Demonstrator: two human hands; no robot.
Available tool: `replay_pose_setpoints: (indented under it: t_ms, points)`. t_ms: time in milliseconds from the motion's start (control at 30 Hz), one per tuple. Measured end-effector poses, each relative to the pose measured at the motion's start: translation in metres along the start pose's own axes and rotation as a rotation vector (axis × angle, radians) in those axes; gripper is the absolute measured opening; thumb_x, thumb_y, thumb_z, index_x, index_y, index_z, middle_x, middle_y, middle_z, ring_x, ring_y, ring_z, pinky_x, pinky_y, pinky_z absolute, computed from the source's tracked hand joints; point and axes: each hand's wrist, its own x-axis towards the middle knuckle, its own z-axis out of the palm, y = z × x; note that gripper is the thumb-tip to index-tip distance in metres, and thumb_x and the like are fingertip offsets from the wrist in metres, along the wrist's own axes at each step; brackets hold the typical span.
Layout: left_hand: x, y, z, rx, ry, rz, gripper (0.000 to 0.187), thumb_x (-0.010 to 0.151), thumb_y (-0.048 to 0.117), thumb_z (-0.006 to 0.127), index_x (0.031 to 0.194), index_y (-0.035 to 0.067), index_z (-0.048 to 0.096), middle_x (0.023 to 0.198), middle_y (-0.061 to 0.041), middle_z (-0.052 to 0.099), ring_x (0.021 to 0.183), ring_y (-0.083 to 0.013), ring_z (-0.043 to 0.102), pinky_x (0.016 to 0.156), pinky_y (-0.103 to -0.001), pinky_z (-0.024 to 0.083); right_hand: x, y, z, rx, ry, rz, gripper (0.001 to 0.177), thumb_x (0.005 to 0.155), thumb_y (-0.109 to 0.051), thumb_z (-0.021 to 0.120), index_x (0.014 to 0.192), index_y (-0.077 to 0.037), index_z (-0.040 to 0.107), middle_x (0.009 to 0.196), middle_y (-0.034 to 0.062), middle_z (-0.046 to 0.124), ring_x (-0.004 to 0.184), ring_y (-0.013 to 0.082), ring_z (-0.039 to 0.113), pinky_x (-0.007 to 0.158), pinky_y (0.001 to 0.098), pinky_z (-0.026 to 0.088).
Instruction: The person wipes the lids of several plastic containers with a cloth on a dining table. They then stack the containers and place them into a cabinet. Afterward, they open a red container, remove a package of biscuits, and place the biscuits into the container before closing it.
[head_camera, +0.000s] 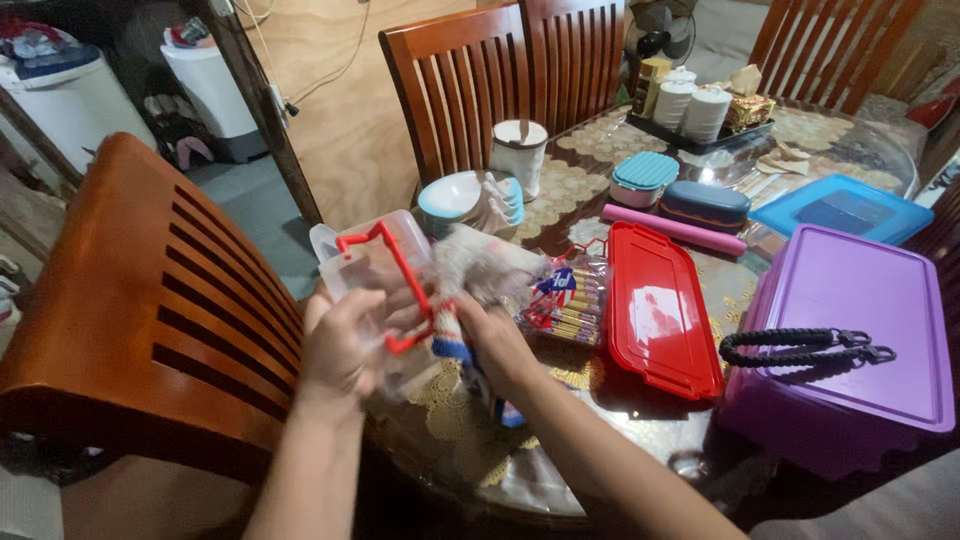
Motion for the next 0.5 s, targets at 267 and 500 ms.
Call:
replay_pose_setpoints:
  t_ms: [267, 500]
  points:
    - [-0.055, 0.053, -0.027, 0.133, -0.120, -0.049, 0.067, 0.070, 0.018, 0.062, 0.131, -0.007, 0.055, 0.097, -0.028, 0.072, 0.080, -0.0341, 0.075, 0.073, -0.045, 0.066, 0.090, -0.006, -0.018, 0.702, -0.107, 0.170, 0.048, 0.092, -0.049, 0.065, 0.120, -0.011, 0.072, 0.112, 0.0008, 0.073, 0.099, 0.0114, 0.066, 0.088, 0.0285, 0.053]
    - [-0.037, 0.027, -0.090, -0.327, -0.025, 0.077, 0.064, 0.081, 0.011, 0.056, 0.144, 0.002, 0.051, 0.117, -0.026, 0.068, 0.101, -0.0350, 0.072, 0.087, -0.042, 0.061, 0.029, 0.039, -0.051, 0.722, -0.127, 0.570, 0.055, 0.080, -0.057, 0.059, 0.123, -0.023, 0.067, 0.104, 0.0053, 0.073, 0.089, 0.0211, 0.070, 0.075, 0.0439, 0.058]
